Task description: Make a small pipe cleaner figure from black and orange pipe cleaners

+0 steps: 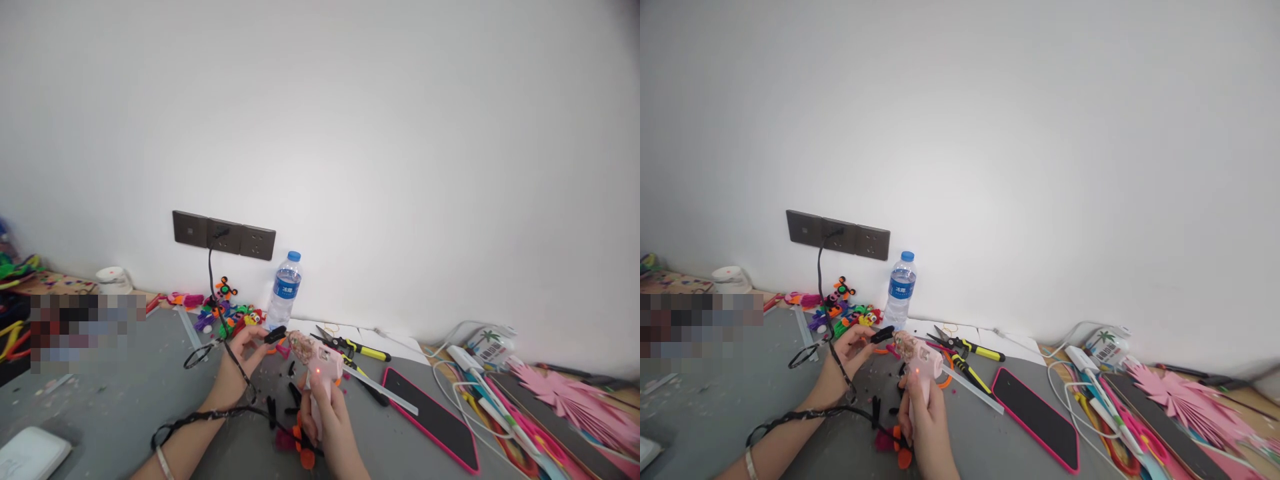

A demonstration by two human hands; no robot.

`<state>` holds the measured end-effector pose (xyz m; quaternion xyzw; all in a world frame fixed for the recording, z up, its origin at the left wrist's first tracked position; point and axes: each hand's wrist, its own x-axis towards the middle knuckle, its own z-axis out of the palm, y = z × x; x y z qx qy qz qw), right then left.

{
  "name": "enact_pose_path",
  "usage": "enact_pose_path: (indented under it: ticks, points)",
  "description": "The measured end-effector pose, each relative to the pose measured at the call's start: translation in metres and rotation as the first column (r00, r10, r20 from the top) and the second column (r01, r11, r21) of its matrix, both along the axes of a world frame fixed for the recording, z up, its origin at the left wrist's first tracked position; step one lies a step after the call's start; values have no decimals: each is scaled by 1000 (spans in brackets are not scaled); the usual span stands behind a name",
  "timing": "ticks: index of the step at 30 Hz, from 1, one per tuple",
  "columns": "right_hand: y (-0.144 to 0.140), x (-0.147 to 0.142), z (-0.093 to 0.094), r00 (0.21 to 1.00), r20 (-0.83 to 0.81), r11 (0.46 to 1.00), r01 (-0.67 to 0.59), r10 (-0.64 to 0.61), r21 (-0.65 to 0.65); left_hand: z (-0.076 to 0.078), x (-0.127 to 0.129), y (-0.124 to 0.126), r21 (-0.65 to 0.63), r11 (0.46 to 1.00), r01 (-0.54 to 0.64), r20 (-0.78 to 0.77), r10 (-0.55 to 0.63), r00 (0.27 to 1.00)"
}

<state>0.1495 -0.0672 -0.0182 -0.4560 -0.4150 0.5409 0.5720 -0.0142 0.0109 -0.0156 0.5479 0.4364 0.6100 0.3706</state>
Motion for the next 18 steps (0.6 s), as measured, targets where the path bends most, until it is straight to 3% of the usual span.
enact_pose_path:
  ticks: [7,18]
  points:
    - [7,3,-3,999,-50,1000,7,-6,15,-9,0,3,39,997,68,-36,-66,997]
    - [5,2,-8,989,-126,995,-68,77,77,-9,-1,4,11,998,56,-38,-56,998]
